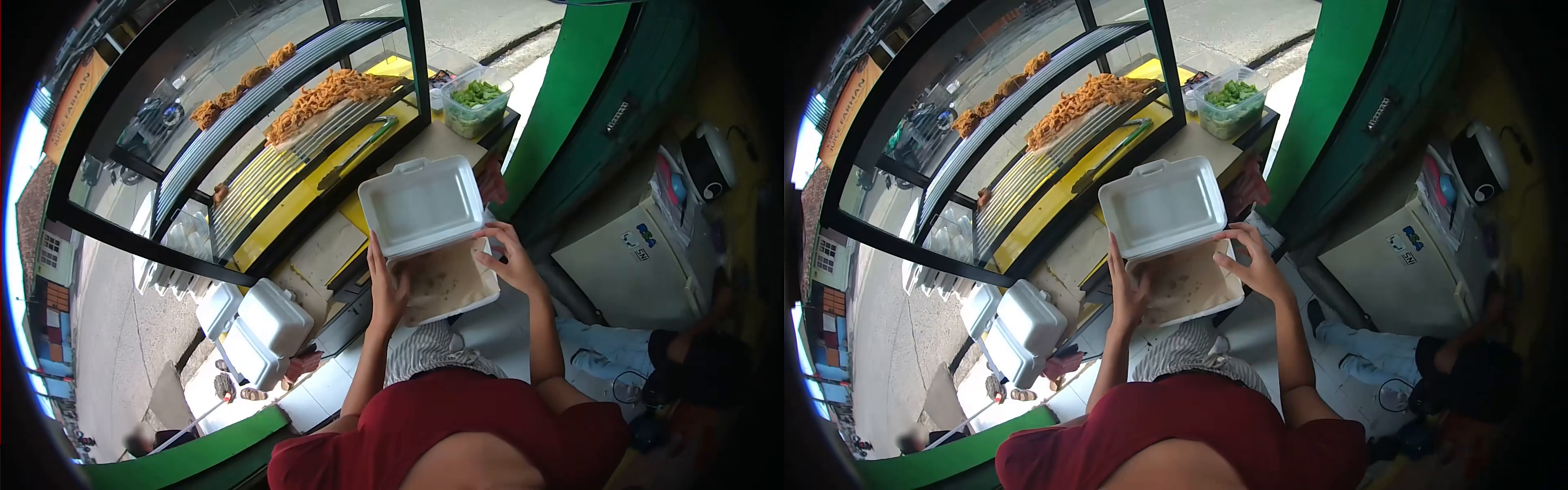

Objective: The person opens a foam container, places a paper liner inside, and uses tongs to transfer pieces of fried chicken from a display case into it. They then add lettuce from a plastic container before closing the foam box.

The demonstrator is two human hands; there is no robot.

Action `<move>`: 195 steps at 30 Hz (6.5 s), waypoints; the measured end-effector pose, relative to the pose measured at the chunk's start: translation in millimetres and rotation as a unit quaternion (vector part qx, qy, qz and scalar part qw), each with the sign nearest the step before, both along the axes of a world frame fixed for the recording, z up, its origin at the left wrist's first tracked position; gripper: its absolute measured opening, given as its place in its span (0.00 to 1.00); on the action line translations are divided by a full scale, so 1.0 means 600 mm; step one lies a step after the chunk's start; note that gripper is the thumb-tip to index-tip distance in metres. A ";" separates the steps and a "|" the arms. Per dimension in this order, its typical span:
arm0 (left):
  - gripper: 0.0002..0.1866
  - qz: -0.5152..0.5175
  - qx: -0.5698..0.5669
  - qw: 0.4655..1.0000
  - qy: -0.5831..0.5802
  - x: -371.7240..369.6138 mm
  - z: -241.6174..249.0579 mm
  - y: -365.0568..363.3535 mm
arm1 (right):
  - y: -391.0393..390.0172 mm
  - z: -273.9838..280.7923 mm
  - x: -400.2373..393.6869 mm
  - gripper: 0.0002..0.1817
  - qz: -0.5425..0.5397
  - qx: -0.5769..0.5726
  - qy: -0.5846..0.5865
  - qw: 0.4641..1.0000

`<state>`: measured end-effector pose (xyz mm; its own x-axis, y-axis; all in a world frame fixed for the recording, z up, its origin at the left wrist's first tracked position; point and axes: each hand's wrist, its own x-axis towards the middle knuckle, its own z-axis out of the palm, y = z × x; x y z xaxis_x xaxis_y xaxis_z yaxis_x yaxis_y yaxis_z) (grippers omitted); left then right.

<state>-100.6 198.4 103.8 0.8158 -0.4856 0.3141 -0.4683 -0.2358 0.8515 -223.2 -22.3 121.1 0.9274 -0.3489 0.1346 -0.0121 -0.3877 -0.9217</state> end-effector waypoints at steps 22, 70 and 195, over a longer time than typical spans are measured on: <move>0.47 0.153 0.023 0.988 -0.014 0.205 -0.031 -0.128 | -0.234 0.119 0.587 0.23 0.100 0.053 -0.180 0.977; 0.46 0.329 -0.017 0.944 0.011 0.117 -0.055 -0.071 | 0.099 0.142 0.616 0.23 0.443 -0.124 -0.130 0.878; 0.45 0.248 -0.070 0.966 0.025 0.123 -0.125 -0.130 | -0.268 0.239 0.572 0.17 0.215 -0.572 0.087 0.787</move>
